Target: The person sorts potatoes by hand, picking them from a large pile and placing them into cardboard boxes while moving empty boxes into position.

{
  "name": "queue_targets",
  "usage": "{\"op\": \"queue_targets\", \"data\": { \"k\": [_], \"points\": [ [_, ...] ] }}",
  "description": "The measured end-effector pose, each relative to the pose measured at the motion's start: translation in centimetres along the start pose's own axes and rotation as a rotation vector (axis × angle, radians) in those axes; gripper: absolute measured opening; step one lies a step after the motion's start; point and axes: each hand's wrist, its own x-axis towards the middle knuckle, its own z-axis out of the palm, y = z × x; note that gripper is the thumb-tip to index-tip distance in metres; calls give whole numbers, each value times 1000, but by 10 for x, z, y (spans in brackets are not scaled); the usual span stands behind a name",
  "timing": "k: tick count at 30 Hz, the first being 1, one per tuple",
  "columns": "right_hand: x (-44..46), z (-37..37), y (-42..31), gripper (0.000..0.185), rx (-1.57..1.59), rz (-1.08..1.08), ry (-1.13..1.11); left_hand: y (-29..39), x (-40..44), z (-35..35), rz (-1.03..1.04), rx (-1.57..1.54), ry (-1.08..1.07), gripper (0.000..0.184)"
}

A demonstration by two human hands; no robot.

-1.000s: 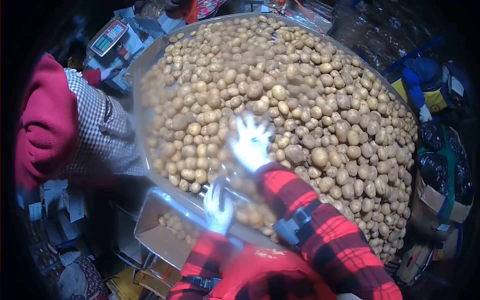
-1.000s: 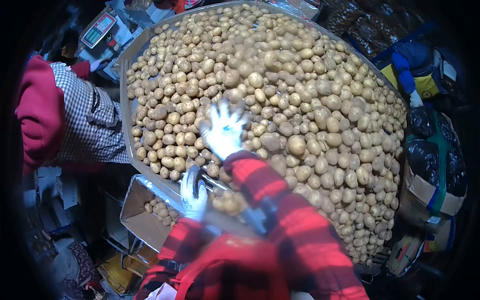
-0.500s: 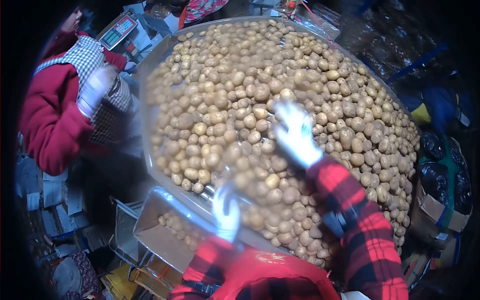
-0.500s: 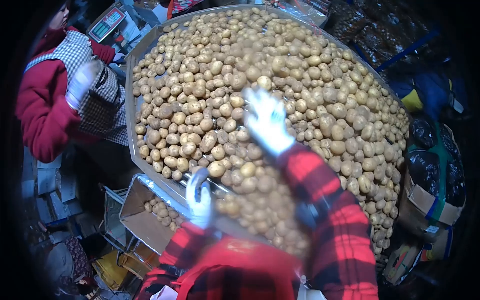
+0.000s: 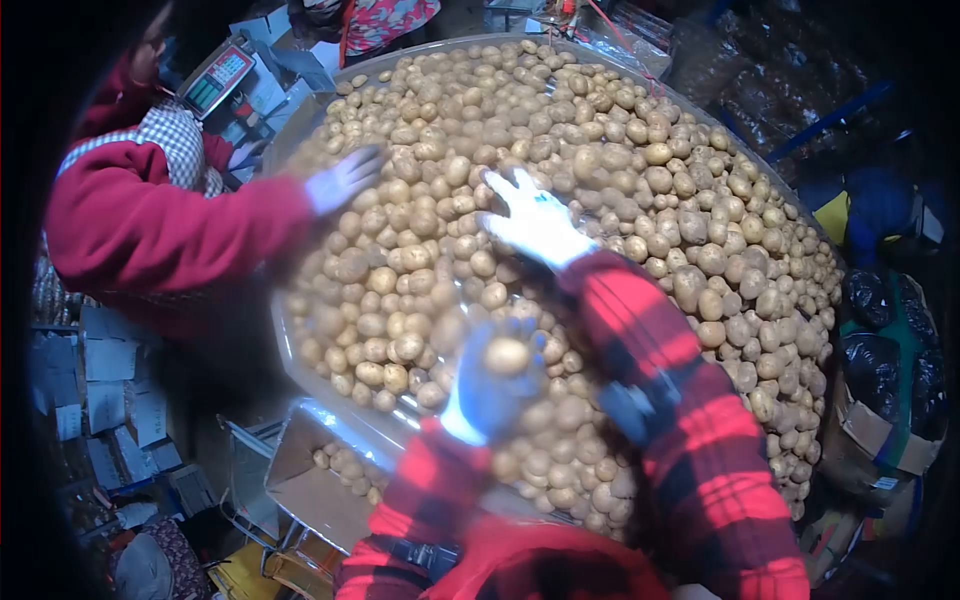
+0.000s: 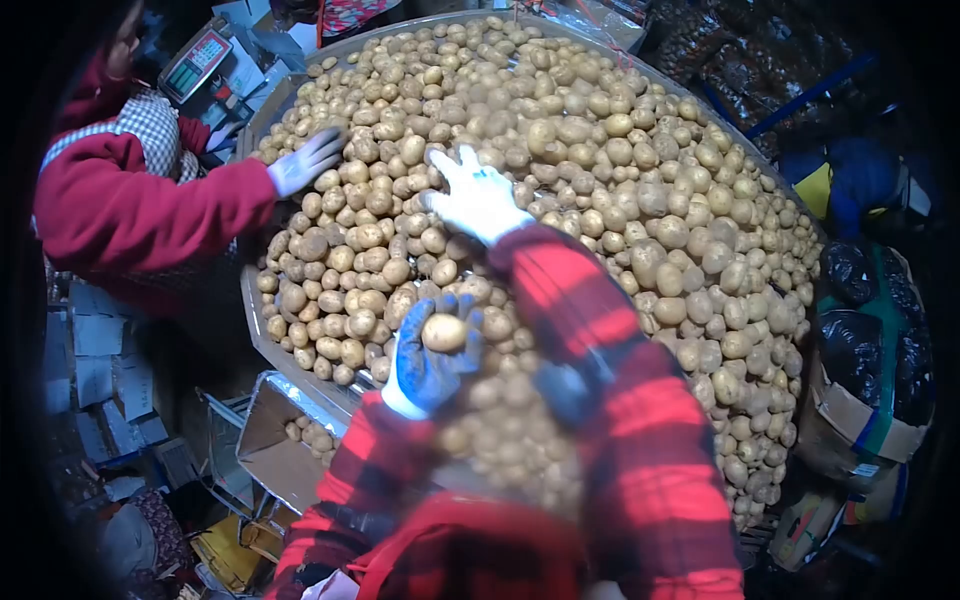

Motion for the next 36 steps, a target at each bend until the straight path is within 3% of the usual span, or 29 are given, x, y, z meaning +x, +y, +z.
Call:
{"op": "queue_targets", "data": {
  "k": [1, 2, 3, 5, 6, 7, 8, 9, 10, 11, 12, 14, 15, 17, 19, 21, 22, 23, 25, 26, 28, 32, 34, 35, 36],
  "points": [
    [21, 10, 5, 59, -90, 53, -79, -1, 0, -2, -128, -244, -97, 38],
    [36, 22, 7, 54, -128, 92, -55, -20, -1, 4, 302, 394, 405, 40],
    [44, 30, 5, 50, -167, 134, -36, -13, -10, 3, 311, 409, 410, 40],
    [31, 20, 19, 48, 6, 31, -56, 1, -27, -3, 339, 1373, 223, 54],
    [13, 18, 19, 47, 95, -27, 78, 6, -27, 8, 334, 1365, 219, 54],
    [-4, 18, 25, 52, 311, -55, 102, 12, -22, 30, 175, 695, 175, 56],
    [-21, 12, 32, 55, 405, -268, 55, 13, -19, 40, 12, 25, 124, 59],
    [-50, -21, 6, 61, 491, -141, -255, 11, -12, 26, 160, 529, 152, 57],
    [-71, -43, -6, 64, 723, -146, -487, 17, -11, 8, -11, 142, 45, 55],
    [-77, -50, -7, 64, 683, -37, -605, 22, -9, -6, -185, -240, -58, 55],
    [-67, -50, 5, 62, 435, -126, -427, 18, -3, -13, -196, -242, -56, 55],
    [-20, -50, 42, 61, -4, -191, -46, 10, 4, -18, -252, -194, -443, 58],
    [7, -52, 65, 61, -194, -168, 155, 8, -1, -9, -251, -189, -436, 58],
    [48, -24, 142, 55, -416, -3, 286, 0, -18, 19, -72, 113, -46, 59],
    [25, -4, 133, 57, -438, 55, 268, 0, -30, 24, 5, 237, 25, 58],
    [-17, 9, 117, 66, -391, -31, 288, 4, -39, 31, -214, -82, -178, 57],
    [-40, 14, 115, 69, -217, -54, 269, 0, -43, 13, -17, 194, -98, 56],
    [-61, 18, 118, 65, -78, -25, 251, -4, -49, 6, -16, 189, -95, 56],
    [-94, -5, 115, 57, -276, -269, 183, -9, -56, 1, 53, 398, -29, 55],
    [-95, -14, 108, 57, -277, -276, 182, -10, -58, 0, 60, 397, -31, 55],
    [-98, -27, 95, 50, -181, -132, -21, -10, -66, -2, 144, 1170, 39, 58],
    [-9, 4, 86, 52, -199, -230, 289, -10, -71, -25, -51, 1002, 70, 72],
    [32, 25, 88, 46, -352, -137, 297, -18, -69, -10, -63, 303, 98, 71],
    [42, 37, 84, 43, -452, -86, 273, -17, -72, -1, -37, 300, 125, 71],
    [43, 45, 72, 30, -468, -48, 302, -14, -75, 9, 5, 588, 94, 70]
  ]
}}
